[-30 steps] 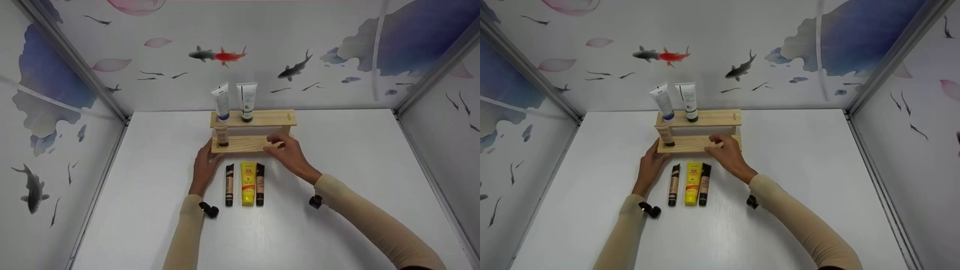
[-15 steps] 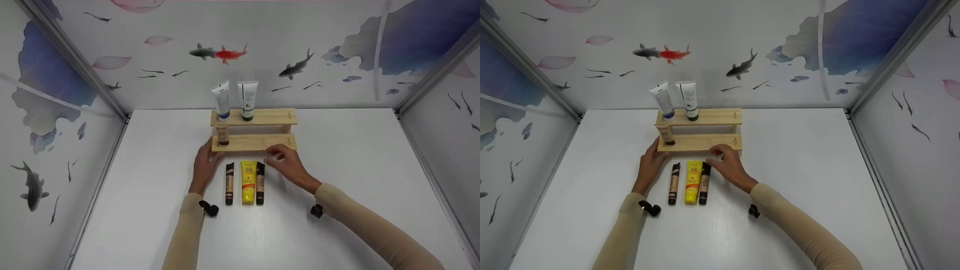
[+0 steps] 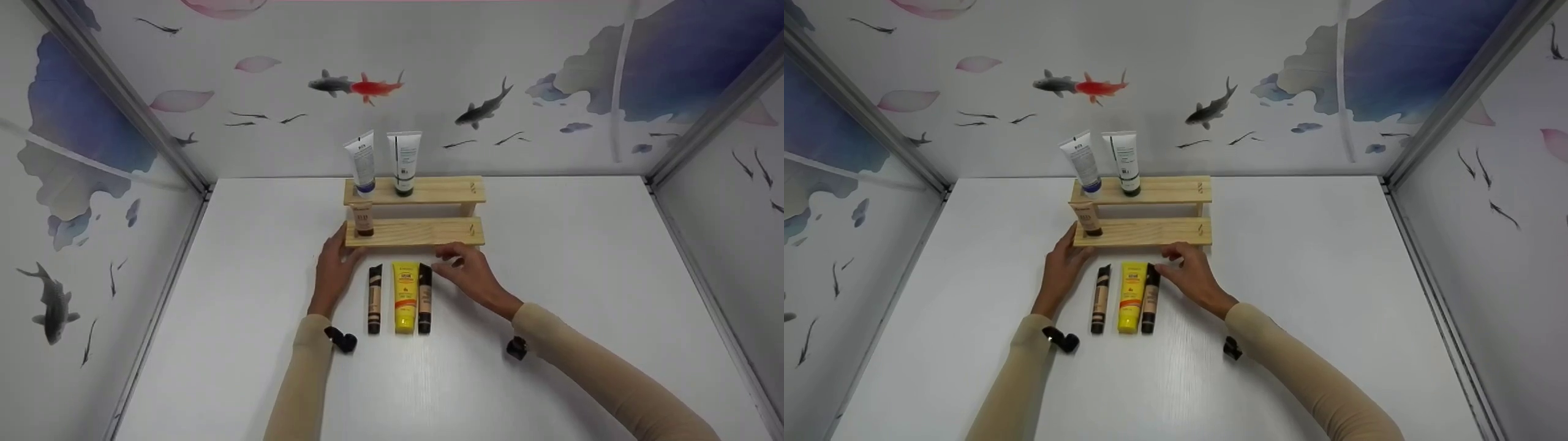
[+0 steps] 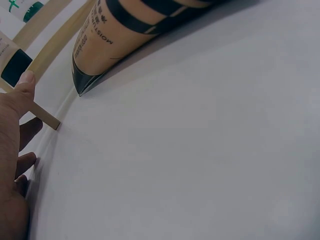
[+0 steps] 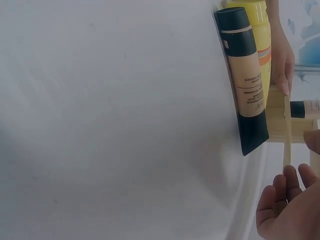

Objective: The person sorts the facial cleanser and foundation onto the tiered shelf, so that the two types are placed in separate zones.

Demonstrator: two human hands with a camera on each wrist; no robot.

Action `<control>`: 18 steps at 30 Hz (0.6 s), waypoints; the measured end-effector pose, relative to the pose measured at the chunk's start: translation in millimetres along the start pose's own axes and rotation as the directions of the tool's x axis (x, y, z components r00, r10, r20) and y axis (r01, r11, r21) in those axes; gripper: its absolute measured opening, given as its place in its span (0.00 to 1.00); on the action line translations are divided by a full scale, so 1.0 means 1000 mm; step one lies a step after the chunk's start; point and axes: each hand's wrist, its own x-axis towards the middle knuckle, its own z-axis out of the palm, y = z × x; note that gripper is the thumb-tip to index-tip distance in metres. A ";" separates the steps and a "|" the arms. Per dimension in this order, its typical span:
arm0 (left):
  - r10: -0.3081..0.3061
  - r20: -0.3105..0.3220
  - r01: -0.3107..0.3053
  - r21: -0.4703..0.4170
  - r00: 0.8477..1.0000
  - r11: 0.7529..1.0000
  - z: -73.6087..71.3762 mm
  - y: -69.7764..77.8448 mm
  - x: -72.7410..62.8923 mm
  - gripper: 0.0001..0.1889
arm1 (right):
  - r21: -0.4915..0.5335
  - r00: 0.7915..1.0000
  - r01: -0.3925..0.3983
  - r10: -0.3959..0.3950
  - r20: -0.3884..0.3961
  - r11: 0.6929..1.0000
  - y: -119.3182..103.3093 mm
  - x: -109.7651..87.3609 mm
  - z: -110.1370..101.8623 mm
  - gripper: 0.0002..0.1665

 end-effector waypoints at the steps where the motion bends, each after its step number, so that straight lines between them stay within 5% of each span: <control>1: -0.001 0.001 0.001 -0.003 1.000 1.000 0.000 0.000 0.000 0.47 | 0.000 1.000 0.000 0.000 0.003 1.000 0.001 0.000 0.000 0.23; 18: 0.000 -0.002 0.000 0.026 1.000 1.000 0.000 -0.001 0.002 0.47 | -0.028 0.988 0.040 -0.036 0.149 0.999 0.018 0.005 0.005 0.24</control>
